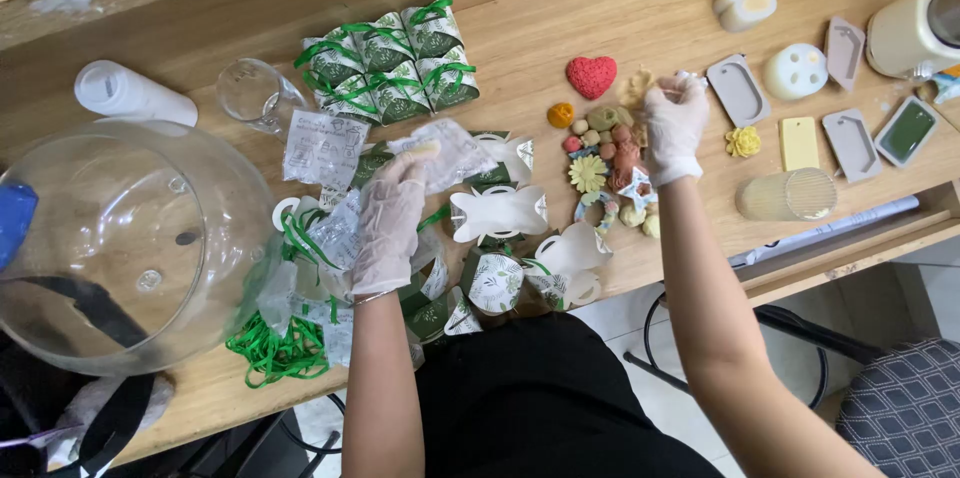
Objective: Packaging small decorative wax items and candles into paper boxes and organizing gift supplies.
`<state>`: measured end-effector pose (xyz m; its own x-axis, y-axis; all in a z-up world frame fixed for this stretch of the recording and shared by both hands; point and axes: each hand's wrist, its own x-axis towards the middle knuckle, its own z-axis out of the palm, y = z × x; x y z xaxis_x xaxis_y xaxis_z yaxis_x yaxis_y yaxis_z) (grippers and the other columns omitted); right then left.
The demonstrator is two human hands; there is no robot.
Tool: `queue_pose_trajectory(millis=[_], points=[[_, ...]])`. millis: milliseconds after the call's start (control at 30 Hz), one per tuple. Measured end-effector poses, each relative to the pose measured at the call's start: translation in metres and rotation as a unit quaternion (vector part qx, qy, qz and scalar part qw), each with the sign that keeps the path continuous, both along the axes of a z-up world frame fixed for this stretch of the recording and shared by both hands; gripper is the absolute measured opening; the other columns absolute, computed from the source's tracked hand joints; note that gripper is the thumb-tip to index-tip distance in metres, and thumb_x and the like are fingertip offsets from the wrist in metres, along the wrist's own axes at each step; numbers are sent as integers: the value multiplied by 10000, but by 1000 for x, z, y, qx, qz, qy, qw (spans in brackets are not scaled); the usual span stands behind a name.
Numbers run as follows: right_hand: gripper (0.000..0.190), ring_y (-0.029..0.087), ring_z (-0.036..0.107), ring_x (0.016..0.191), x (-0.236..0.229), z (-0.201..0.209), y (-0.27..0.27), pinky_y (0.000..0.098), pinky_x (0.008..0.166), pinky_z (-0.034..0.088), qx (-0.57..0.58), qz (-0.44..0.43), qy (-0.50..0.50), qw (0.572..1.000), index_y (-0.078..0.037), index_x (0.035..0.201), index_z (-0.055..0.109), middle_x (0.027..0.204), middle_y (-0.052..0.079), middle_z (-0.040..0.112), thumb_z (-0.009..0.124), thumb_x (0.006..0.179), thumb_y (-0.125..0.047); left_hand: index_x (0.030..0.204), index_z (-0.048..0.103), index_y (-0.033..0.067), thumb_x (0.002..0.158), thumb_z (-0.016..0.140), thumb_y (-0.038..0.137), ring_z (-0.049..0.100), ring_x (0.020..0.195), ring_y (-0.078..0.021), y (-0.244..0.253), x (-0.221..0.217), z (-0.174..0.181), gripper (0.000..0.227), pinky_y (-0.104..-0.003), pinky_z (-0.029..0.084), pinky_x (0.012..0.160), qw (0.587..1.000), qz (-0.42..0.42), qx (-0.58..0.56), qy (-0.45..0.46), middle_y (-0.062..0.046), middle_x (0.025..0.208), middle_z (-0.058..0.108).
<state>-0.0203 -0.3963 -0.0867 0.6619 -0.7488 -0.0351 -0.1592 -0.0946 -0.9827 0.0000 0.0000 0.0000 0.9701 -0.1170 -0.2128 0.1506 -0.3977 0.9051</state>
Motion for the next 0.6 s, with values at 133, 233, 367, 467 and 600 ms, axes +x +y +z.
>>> queue_pose_trajectory(millis=[133,233,367,467,600], points=[[168,163,700,794,18,-59,-53,302,721,563,-253,-7,70,965,13,969,713,872,93,728,766,866,-109,1172,713,72,850,802,113,672,1077,-162,12,6,-3,336,-294,521,952,999,-12,10,-40,-107,1205,724],[220,160,679,757,25,-36,-42,305,686,568,-107,-24,151,982,10,970,709,866,104,722,722,861,-180,1185,711,57,838,810,47,656,1111,-146,36,1,21,361,-279,514,972,996,2,-90,-20,-74,1235,727],[267,302,683,858,27,-50,-56,419,809,541,-266,42,238,933,15,1033,734,919,218,712,730,916,-225,1255,674,86,825,741,-37,636,1066,-125,85,-21,89,452,-264,537,884,990,44,-128,38,-21,1283,692],[301,408,628,963,24,-39,-35,504,853,498,-392,53,231,889,-1,1081,718,1005,274,672,781,884,-220,1303,672,98,838,720,-31,636,1073,-141,128,-46,100,485,-283,547,877,989,72,-101,84,-42,1320,686],[348,426,526,1086,18,-20,14,528,923,429,-448,50,147,880,-35,1176,654,1130,251,580,785,869,-133,1505,498,219,961,670,214,569,1292,-230,158,-76,83,571,-356,435,1053,997,5,69,26,-102,1526,555]])
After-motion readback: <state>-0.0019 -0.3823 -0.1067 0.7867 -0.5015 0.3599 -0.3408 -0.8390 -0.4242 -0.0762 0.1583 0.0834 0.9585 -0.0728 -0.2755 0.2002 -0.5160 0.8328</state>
